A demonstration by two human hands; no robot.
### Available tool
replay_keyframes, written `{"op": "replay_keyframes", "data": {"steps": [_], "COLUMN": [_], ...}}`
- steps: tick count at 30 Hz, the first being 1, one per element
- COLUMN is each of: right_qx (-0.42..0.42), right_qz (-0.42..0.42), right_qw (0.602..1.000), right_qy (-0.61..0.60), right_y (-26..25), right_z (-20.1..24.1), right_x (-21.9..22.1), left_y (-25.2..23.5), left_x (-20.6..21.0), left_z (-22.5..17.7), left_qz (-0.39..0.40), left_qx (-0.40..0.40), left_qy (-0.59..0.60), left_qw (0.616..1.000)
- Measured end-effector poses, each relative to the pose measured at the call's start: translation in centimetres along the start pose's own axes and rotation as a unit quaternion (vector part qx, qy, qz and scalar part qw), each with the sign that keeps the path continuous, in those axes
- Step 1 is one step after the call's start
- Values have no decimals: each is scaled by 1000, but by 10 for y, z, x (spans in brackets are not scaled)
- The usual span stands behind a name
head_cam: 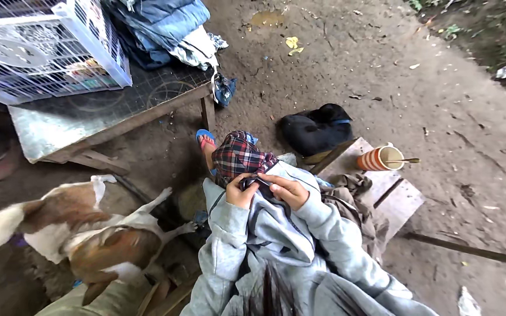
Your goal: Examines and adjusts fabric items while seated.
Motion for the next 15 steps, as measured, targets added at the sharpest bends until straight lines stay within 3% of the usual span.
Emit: {"op": "replay_keyframes", "data": {"steps": [4,8,15], "right_qx": [-58,-26,-26], "right_qz": [-15,-43,-79], "right_qw": [990,971,957], "right_qy": [131,233,277], "right_y": [1,6,10], "right_z": [2,6,8], "right_x": [1,5,6], "left_y": [-2,-2,-2], "left_x": [-3,-5,-4], "left_z": [0,-5,-3], "left_qz": [17,11,11], "left_qx": [-26,-70,-77], "left_qy": [-10,16,59], "left_qw": [999,997,995]}}
Point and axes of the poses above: each hand's wrist, its own y-axis away from the middle knuckle, its own x-axis out of the palm, z = x × y, the point moved 2 cm from there along -y, towards the middle knuckle, and after that the axes turned 5 degrees about y, right-handed, at the moved point
